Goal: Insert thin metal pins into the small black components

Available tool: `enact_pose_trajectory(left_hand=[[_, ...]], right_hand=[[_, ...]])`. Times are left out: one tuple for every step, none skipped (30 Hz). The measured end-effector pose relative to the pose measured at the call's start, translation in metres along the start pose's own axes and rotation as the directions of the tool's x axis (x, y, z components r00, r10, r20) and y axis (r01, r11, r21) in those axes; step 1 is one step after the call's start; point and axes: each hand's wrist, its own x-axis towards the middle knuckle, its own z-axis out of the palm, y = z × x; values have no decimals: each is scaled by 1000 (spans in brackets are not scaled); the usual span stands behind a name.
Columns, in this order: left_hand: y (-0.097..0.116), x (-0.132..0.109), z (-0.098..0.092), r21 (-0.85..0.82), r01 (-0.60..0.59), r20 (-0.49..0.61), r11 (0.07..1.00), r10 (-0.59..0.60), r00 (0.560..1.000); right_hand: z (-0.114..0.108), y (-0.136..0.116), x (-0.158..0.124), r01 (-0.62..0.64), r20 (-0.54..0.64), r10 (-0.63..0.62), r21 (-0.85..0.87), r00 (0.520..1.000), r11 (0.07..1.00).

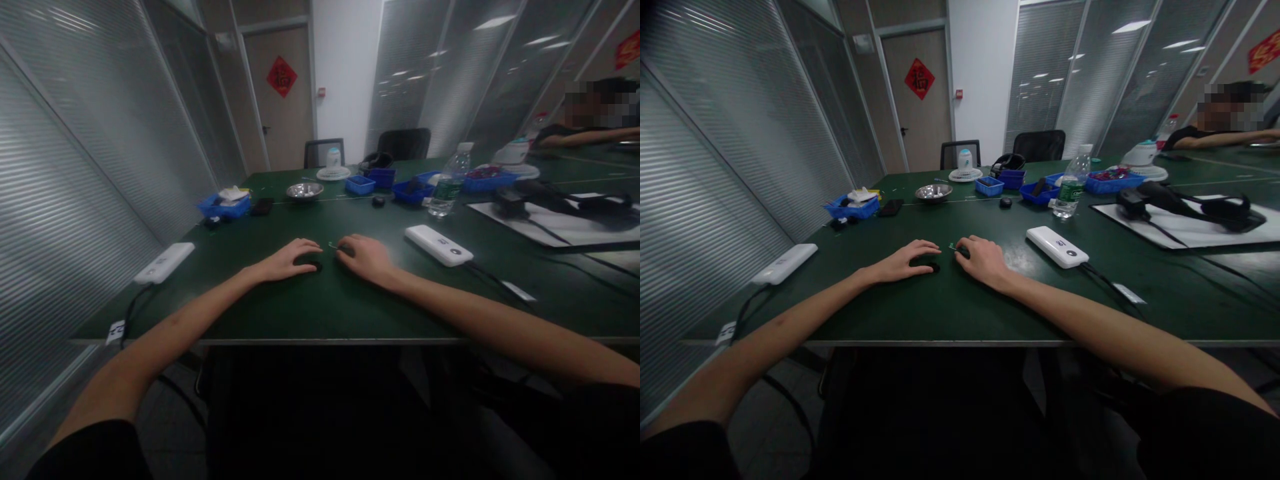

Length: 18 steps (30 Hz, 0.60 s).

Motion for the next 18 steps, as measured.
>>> enact_pose_trajectory(left_hand=[[-2, 1, 2, 25, -13, 9, 1000, 13, 1000], [-4, 3, 4, 49, -24, 15, 999, 23, 1000], [-6, 4, 6, 72, -28, 15, 997, 27, 1000], [-8, 5, 7, 90, -26, 10, 996, 25, 1000], [-9, 6, 8, 105, -18, 2, 994, 18, 1000], [-10, 6, 9, 116, -8, -7, 993, 9, 1000], [-10, 6, 9, 124, 1, -14, 992, 1, 1000], [-10, 6, 8, 130, 8, -18, 991, -5, 1000], [-10, 5, 8, 134, 13, -19, 991, -10, 1000], [-10, 4, 8, 136, 16, -19, 991, -13, 1000], [-10, 3, 7, 135, 18, -18, 991, -16, 1000], [-9, 3, 7, 132, 18, -18, 991, -16, 1000], [-9, 2, 7, 128, 19, -20, 992, -16, 1000], [-10, 2, 7, 125, 19, -25, 992, -16, 1000], [-10, 1, 7, 123, 18, -29, 992, -15, 999], [-11, 1, 8, 123, 16, -33, 992, -12, 999], [-11, 1, 8, 124, 11, -38, 992, -7, 999], [-12, 2, 8, 124, 4, -42, 992, 2, 999]], right_hand=[[1, 1, 0, -10, -1, 10, -7, 1000, 1000], [2, 2, 1, -17, -2, 17, -13, 1000, 1000], [3, 4, 2, -20, -5, 20, -19, 1000, 1000], [5, 5, 3, -21, -10, 21, -24, 1000, 999], [7, 7, 4, -22, -18, 21, -27, 1000, 999], [9, 10, 7, -23, -29, 22, -32, 999, 999], [11, 12, 9, -24, -38, 23, -37, 999, 999], [12, 15, 11, -27, -43, 25, -44, 999, 999], [14, 18, 14, -28, -38, 26, -53, 999, 998], [15, 20, 16, -25, -29, 23, -60, 999, 998], [16, 22, 18, -18, -16, 17, -64, 1000, 998], [16, 23, 19, -2, -1, 2, -65, 1000, 998], [16, 24, 19, 21, 13, -20, -63, 1000, 998], [16, 23, 19, 52, 27, -50, -59, 998, 997], [15, 22, 18, 88, 39, -86, -53, 996, 995], [14, 21, 17, 126, 48, -124, -47, 991, 991], [13, 19, 16, 167, 58, -164, -38, 985, 985], [12, 17, 14, 206, 67, -203, -25, 977, 978]])
